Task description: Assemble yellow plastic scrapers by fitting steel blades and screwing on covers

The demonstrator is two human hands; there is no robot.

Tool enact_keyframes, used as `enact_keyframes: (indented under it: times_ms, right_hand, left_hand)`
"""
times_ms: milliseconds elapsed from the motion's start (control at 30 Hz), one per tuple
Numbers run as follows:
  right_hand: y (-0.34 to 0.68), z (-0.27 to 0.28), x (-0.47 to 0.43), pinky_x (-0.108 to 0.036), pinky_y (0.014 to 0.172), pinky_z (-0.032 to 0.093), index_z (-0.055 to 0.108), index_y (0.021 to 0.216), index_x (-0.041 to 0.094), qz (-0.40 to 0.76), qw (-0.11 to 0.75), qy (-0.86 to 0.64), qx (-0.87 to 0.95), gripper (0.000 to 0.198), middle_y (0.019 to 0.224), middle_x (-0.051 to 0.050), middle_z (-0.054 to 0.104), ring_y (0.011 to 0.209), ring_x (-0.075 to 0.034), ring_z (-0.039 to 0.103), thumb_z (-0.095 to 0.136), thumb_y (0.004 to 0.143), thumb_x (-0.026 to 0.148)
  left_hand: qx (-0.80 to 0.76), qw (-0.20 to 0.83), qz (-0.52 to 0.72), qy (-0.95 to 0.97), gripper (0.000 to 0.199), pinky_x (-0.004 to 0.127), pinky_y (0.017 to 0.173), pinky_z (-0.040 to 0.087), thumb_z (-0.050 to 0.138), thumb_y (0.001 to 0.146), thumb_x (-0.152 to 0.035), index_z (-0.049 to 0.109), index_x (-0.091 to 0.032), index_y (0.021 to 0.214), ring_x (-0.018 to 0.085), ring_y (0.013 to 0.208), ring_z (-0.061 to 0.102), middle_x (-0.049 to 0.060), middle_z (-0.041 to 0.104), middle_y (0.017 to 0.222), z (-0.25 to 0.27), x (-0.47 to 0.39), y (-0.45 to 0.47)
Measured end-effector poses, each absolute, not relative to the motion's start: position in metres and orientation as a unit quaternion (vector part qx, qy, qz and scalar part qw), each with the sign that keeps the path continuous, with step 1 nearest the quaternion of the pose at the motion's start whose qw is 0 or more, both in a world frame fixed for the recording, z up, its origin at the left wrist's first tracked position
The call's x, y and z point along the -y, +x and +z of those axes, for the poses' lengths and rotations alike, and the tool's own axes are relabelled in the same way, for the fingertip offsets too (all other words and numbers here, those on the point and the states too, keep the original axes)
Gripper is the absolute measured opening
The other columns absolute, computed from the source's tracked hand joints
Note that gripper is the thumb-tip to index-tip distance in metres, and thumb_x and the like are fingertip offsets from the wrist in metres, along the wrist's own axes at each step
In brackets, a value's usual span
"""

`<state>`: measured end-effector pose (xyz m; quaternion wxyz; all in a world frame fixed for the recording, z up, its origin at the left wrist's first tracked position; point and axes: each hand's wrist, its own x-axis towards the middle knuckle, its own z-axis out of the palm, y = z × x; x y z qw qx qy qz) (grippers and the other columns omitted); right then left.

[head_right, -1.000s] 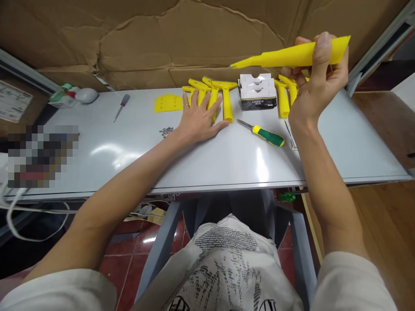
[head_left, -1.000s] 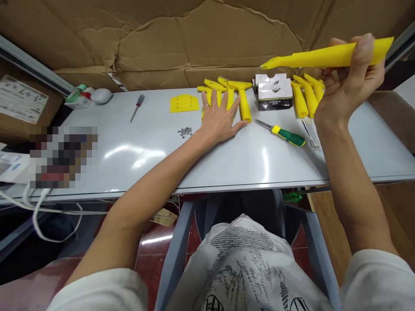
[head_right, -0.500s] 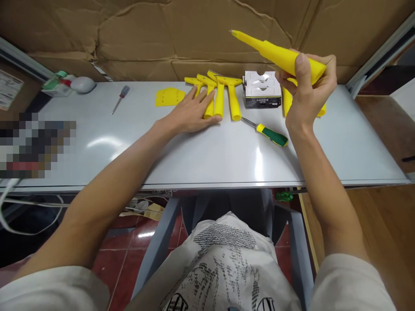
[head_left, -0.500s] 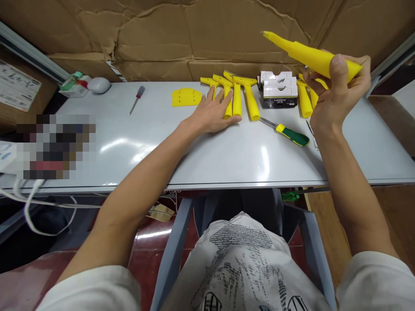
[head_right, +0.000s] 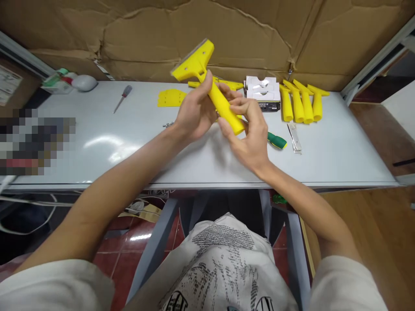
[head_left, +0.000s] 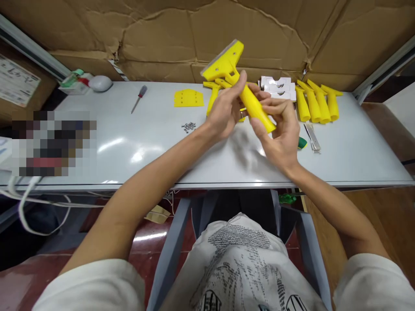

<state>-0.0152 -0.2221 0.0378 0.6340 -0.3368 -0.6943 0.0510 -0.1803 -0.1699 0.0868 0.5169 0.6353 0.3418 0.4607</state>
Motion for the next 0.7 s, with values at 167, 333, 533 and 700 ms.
enact_keyframes:
  times_ms: [167,333,533,700]
  right_hand:
    - [-0.059,0.035,0.288,-0.057,0.116,0.07,0.065,0.155,0.031,-0.148,0.622,-0.293,0.711,0.045,0.146,-0.013,0.067,0.145,-0.031,0.069,0.055,0.111,0.035]
    - [-0.134,0.005,0.335,-0.063,0.148,0.037,0.05,0.176,0.007,-0.069,0.362,-0.344,0.863,0.064,0.188,-0.026,0.041,0.186,-0.038,0.023,0.054,0.119,0.036]
    - [-0.102,0.014,0.351,-0.028,0.086,0.069,0.079,0.089,0.023,-0.061,0.455,-0.132,0.878,0.034,0.091,0.003,0.086,0.105,-0.015,0.083,0.063,0.117,0.035]
    - [0.036,0.053,0.291,-0.052,0.092,0.063,0.084,0.127,0.023,-0.22,0.338,-0.493,0.771,0.023,0.122,-0.01,0.088,0.111,-0.034,0.075,0.074,0.106,0.022]
  left_hand:
    - [-0.335,0.539,0.546,0.548,0.086,0.045,0.108,0.058,0.026,0.106,-0.104,0.065,-0.028,0.103,0.031,0.137,0.068,0.009,0.078,0.107,0.073,0.142,-0.197]
    - [-0.331,0.527,0.562,0.545,0.09,0.043,0.107,0.052,0.013,0.103,-0.107,0.056,-0.028,0.105,0.025,0.126,0.06,0.006,0.071,0.1,0.061,0.124,-0.201]
    - [-0.381,0.429,0.466,0.674,0.098,0.047,0.079,0.053,0.016,0.098,-0.111,0.071,-0.035,0.126,0.028,0.096,0.071,0.007,0.075,0.094,0.095,0.119,-0.23]
    - [-0.363,0.184,0.44,0.8,0.078,0.046,0.074,0.051,0.04,0.107,-0.101,0.071,-0.04,0.144,0.027,0.089,0.07,0.006,0.081,0.112,0.099,0.136,-0.255]
